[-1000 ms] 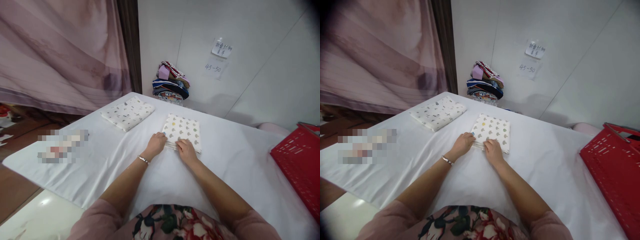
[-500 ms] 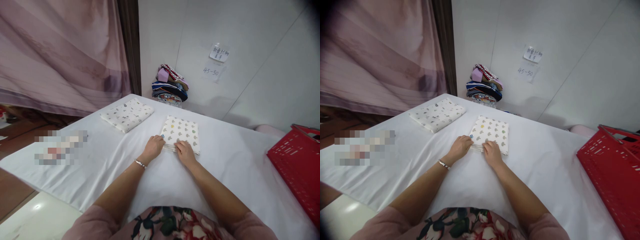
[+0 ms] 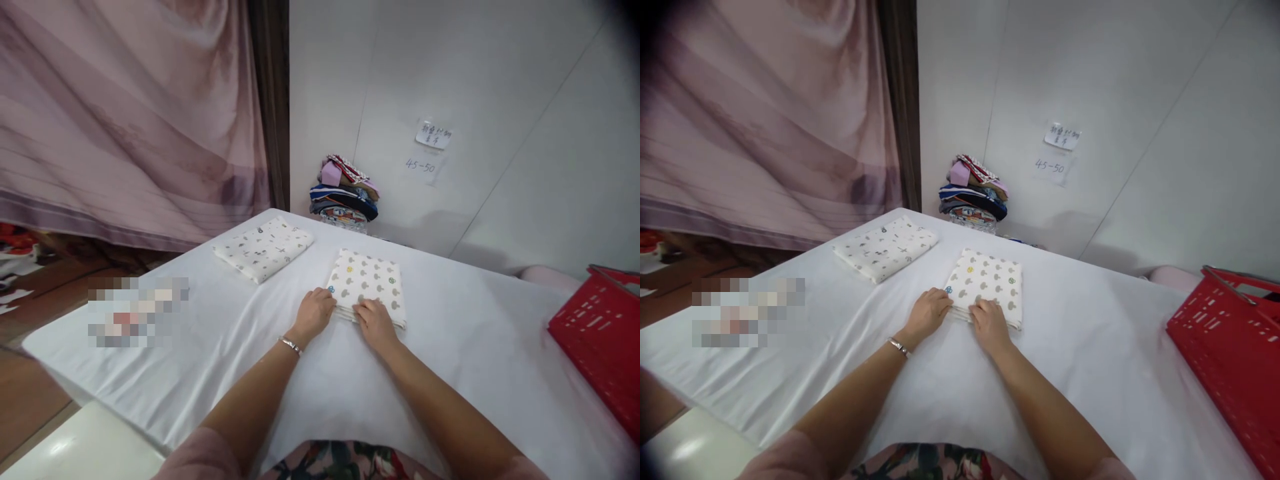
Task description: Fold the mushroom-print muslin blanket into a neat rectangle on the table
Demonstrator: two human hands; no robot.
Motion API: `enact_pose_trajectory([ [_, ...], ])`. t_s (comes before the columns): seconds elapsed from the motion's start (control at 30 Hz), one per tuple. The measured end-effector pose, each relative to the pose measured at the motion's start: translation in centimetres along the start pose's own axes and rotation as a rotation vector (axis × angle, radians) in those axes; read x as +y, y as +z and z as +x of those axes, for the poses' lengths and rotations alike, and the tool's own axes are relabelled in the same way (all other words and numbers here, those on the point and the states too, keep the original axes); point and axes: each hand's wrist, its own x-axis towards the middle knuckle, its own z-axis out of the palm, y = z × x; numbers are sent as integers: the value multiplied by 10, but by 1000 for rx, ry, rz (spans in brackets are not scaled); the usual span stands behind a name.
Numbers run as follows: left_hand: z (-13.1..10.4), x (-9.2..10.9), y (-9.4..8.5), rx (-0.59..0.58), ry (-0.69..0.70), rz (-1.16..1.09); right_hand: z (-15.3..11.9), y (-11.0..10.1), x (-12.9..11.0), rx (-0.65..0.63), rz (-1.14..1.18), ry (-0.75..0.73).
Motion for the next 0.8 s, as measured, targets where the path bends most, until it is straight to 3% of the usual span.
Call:
enact_pose_trajectory([
  [0.17,9,7,-9,0,-114,-82,-5,1,0,-10,-4,-37],
  [0.27,25,16,-10,45,-102,-74,-6,3,-2,4,-14,-27],
  [0.37,37,22,-1,42,-52,-84,-6,1,-7,4,10,2],
  [0.5,36,21,16,-24,-167,-129,-2,-15,-8,-94,214,51],
  [0.57,36,19,19,-36,-222,-196,6,-25,3,-106,298,119],
  [0.67,43,14,17,-83,-326,-267,21,-33,36,-15,228,298],
  [0.73,50,10,13,-78,-425,-249,30,-30,60,8,127,471],
  [0.8,55,6,12,-67,-535,-211,34,-22,80,-54,94,651],
])
